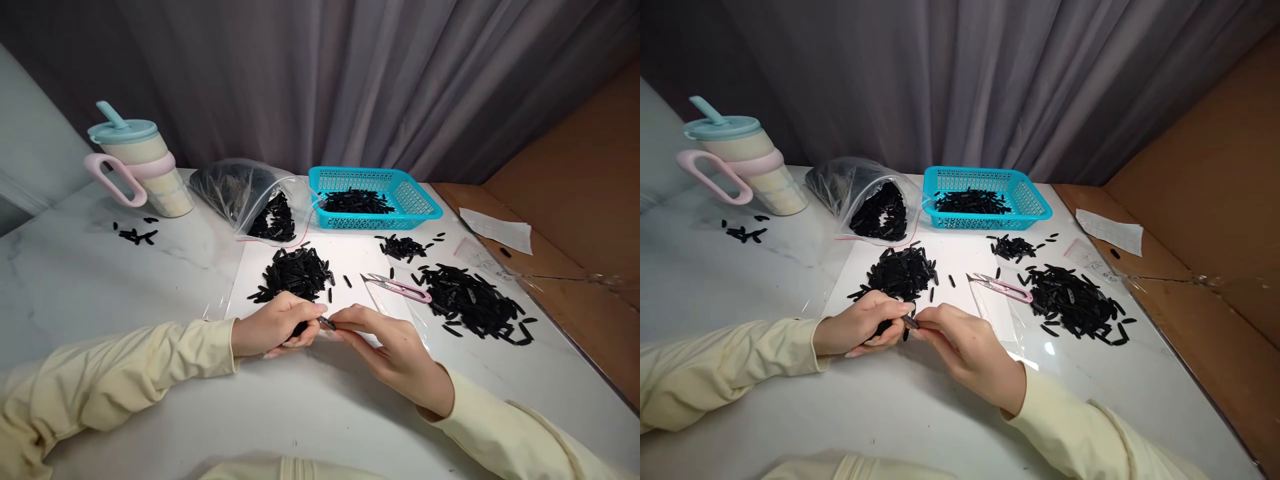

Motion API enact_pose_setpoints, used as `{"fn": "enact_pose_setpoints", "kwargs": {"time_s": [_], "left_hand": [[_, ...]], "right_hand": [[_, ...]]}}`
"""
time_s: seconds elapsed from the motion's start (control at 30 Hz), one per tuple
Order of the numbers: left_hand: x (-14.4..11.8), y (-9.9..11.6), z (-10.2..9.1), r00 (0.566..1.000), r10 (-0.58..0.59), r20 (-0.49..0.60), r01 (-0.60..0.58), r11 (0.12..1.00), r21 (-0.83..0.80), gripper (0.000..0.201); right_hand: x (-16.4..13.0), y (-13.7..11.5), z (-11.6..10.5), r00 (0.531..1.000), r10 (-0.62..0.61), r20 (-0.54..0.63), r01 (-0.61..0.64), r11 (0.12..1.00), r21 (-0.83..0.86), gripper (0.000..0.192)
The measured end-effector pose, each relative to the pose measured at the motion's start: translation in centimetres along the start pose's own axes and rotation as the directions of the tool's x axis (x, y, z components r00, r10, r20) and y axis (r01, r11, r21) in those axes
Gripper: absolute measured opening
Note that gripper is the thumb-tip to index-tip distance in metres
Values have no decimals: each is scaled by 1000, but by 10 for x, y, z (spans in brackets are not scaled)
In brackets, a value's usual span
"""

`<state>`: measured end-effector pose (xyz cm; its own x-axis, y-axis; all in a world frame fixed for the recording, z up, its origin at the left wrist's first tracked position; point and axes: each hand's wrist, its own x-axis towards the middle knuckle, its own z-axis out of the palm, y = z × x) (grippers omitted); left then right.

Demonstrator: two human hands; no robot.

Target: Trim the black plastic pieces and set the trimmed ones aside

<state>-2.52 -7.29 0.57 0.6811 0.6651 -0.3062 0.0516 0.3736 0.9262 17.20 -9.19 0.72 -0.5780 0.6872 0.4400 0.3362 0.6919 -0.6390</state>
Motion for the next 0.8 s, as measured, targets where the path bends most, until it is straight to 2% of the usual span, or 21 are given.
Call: {"fn": "enact_pose_setpoints", "kwargs": {"time_s": [0.33, 0.6, 0.8], "left_hand": [[1, 0, 0, 1000, 22, 0, -22, 999, 38, 51], [-2, 5, 2, 1000, 2, 1, -2, 995, 102, 56], [-1, 5, 1, 1000, -10, -7, 11, 996, 88, 54]], "right_hand": [[1, 2, -2, 1000, -22, 2, 22, 999, -28, 15], [1, 6, -2, 999, -37, 18, 37, 999, -37, 16], [0, 8, -1, 999, -41, 29, 42, 998, -46, 19]]}}
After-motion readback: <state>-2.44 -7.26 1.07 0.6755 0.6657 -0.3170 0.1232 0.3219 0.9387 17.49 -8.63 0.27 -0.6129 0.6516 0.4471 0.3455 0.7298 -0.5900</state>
